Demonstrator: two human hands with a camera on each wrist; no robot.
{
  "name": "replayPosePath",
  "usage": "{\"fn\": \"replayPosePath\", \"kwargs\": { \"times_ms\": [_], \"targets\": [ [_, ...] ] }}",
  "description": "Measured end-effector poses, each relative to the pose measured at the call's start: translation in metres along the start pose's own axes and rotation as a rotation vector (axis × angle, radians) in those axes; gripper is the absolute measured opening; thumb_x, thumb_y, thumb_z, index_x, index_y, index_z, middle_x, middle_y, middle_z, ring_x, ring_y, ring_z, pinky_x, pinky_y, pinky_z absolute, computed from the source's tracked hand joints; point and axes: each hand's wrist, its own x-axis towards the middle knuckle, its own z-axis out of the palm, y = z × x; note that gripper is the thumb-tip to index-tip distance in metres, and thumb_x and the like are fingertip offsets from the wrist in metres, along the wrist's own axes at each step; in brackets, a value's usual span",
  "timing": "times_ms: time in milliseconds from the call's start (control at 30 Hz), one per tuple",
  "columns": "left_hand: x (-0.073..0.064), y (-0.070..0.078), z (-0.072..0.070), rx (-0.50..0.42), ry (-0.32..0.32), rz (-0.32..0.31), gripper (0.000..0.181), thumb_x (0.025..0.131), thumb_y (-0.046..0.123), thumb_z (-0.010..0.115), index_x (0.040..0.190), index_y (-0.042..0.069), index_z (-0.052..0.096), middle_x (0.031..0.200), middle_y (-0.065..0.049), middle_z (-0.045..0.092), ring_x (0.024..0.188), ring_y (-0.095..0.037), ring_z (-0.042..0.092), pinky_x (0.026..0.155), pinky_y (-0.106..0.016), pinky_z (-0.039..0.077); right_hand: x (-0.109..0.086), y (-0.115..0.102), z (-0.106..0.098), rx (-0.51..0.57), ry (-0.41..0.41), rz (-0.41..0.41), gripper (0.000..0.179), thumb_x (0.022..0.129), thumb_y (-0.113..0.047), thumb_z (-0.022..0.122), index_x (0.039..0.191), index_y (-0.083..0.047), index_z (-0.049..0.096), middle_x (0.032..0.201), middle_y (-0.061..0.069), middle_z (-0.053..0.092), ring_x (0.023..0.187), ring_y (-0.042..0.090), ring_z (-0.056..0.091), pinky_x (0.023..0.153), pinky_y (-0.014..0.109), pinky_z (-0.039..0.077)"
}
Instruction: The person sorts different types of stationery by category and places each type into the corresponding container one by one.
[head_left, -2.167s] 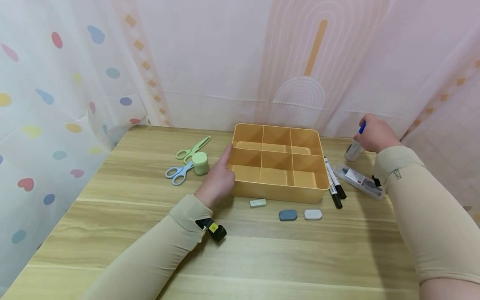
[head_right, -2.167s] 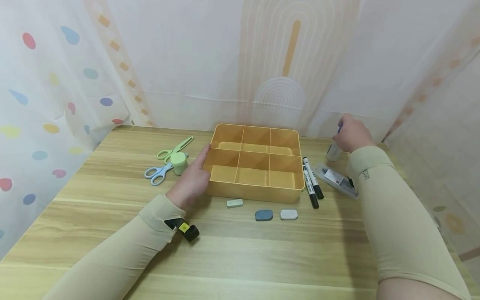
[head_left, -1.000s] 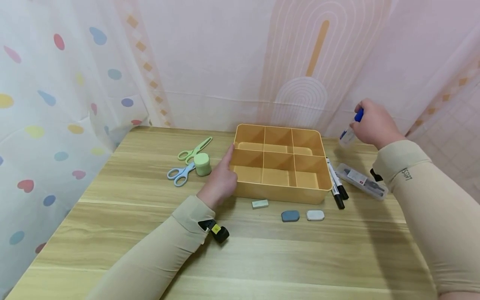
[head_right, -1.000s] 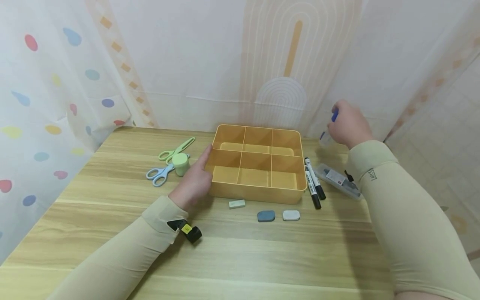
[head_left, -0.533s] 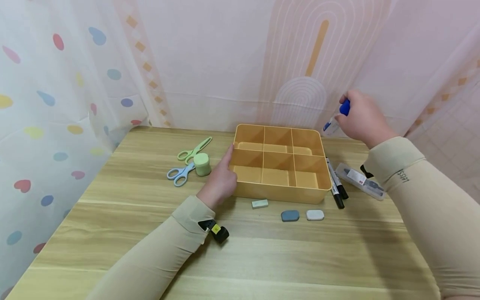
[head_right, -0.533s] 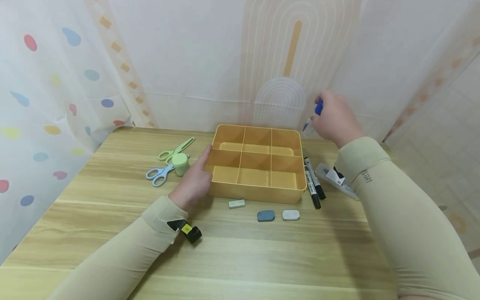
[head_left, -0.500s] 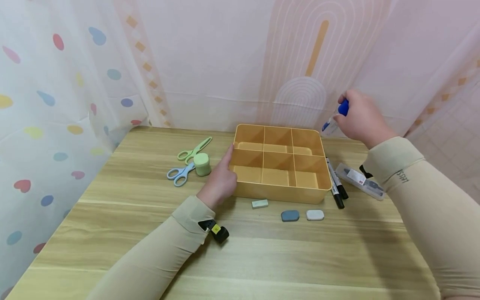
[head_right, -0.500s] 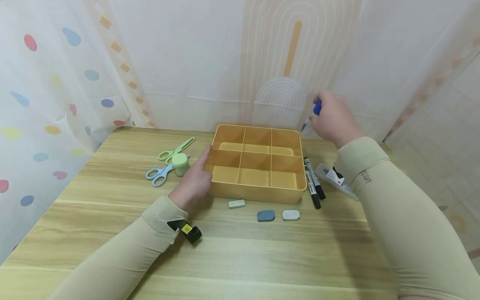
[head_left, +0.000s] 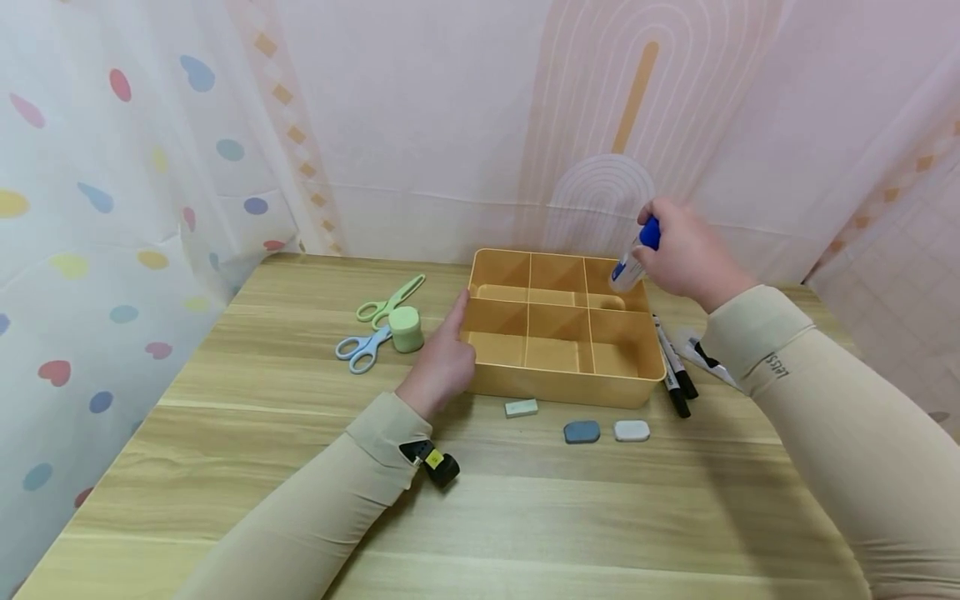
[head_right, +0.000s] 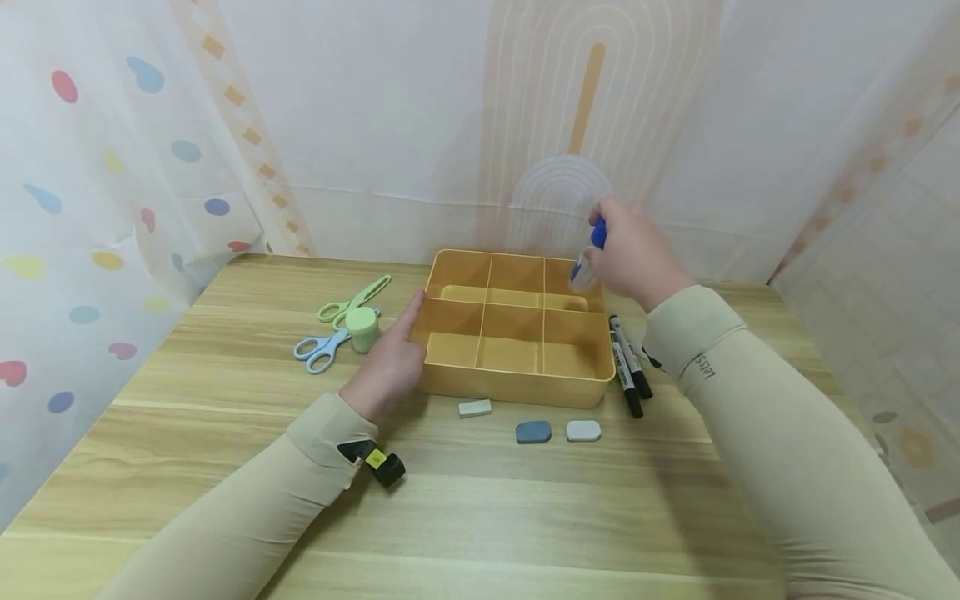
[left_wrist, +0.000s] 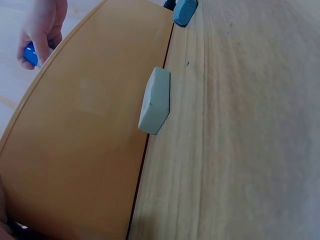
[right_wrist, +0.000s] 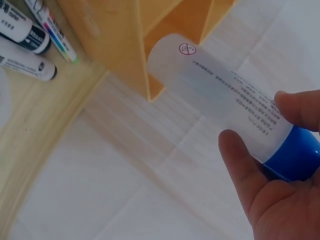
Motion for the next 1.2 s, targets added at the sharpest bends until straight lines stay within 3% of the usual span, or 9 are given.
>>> {"fn": "replayPosePath", "kwargs": {
  "times_ms": [67,133,200,267,567,667,867,1033,1200],
  "targets": [
    [0.000,0.000,0.000,0.003,0.002,0.000,0.094,0.094,-0.009,0.034,0.170,0.039,0.006,0.178,-0.003,0.016,0.161,-0.025,0.020,0.104,-0.044,0.051,0.000,0.000,0.003,-0.012,-0.006,-0.007,0.045,0.103,-0.014,0.062,0.139,0.006,0.044,0.139,0.030,0.051,0.123,0.046,0.055,0.101,0.064,0.053],
    [-0.001,0.000,0.000,0.001,0.004,0.001,0.094,0.094,-0.008,0.034,0.170,0.039,0.006,0.178,-0.002,0.016,0.162,-0.025,0.018,0.122,-0.047,0.039,0.001,0.000,0.006,-0.022,-0.015,-0.010,0.044,0.103,-0.014,0.062,0.139,0.005,0.044,0.140,0.030,0.051,0.124,0.047,0.056,0.101,0.064,0.053],
    [-0.001,0.001,0.001,-0.003,0.004,-0.006,0.093,0.094,-0.008,0.034,0.170,0.040,0.006,0.178,-0.002,0.016,0.162,-0.025,0.018,0.128,-0.047,0.030,0.002,-0.001,0.009,-0.031,-0.024,-0.014,0.044,0.103,-0.014,0.063,0.139,0.004,0.045,0.140,0.030,0.052,0.125,0.047,0.057,0.101,0.064,0.054],
    [-0.001,0.002,0.001,-0.005,0.003,-0.010,0.093,0.095,-0.008,0.034,0.169,0.041,0.006,0.178,-0.002,0.016,0.162,-0.025,0.018,0.128,-0.048,0.029,0.003,-0.002,0.011,-0.039,-0.031,-0.014,0.044,0.103,-0.015,0.063,0.139,0.004,0.046,0.138,0.030,0.054,0.124,0.047,0.059,0.099,0.063,0.055],
    [-0.001,0.001,0.002,0.009,0.012,-0.006,0.093,0.094,-0.007,0.035,0.170,0.040,0.007,0.177,-0.004,0.018,0.161,-0.024,0.021,0.114,-0.045,0.043,0.005,-0.003,0.020,-0.062,-0.047,-0.037,0.041,0.102,-0.012,0.063,0.137,0.003,0.047,0.136,0.028,0.054,0.122,0.046,0.059,0.098,0.061,0.056],
    [-0.001,0.000,0.002,0.015,0.012,-0.001,0.093,0.094,-0.006,0.035,0.170,0.040,0.006,0.177,-0.004,0.018,0.160,-0.025,0.026,0.098,-0.045,0.052,0.005,-0.004,0.022,-0.064,-0.058,-0.031,0.041,0.103,-0.013,0.062,0.138,0.002,0.047,0.138,0.028,0.053,0.126,0.048,0.058,0.100,0.062,0.055],
    [-0.002,0.001,0.001,0.018,0.012,0.007,0.092,0.095,-0.006,0.034,0.170,0.039,0.006,0.177,-0.003,0.018,0.160,-0.023,0.023,0.083,-0.036,0.049,0.006,-0.005,0.026,-0.089,-0.073,-0.028,0.042,0.103,-0.015,0.062,0.139,0.001,0.047,0.141,0.028,0.052,0.128,0.047,0.057,0.102,0.061,0.054],
    [-0.003,0.002,0.001,0.015,0.010,0.005,0.093,0.094,-0.007,0.034,0.170,0.040,0.006,0.177,-0.003,0.018,0.156,-0.024,0.031,0.067,-0.034,0.048,0.006,-0.004,0.029,-0.092,-0.099,-0.014,0.042,0.104,-0.014,0.060,0.140,0.000,0.045,0.139,0.031,0.046,0.122,0.046,0.057,0.097,0.059,0.057],
    [-0.003,0.003,0.001,0.023,0.008,0.003,0.092,0.095,-0.006,0.034,0.170,0.040,0.006,0.177,-0.001,0.017,0.154,-0.024,0.034,0.064,-0.032,0.047,0.008,-0.002,0.032,-0.093,-0.111,-0.022,0.043,0.103,-0.013,0.060,0.141,0.001,0.044,0.134,0.030,0.048,0.118,0.044,0.056,0.094,0.055,0.058]
  ]
}}
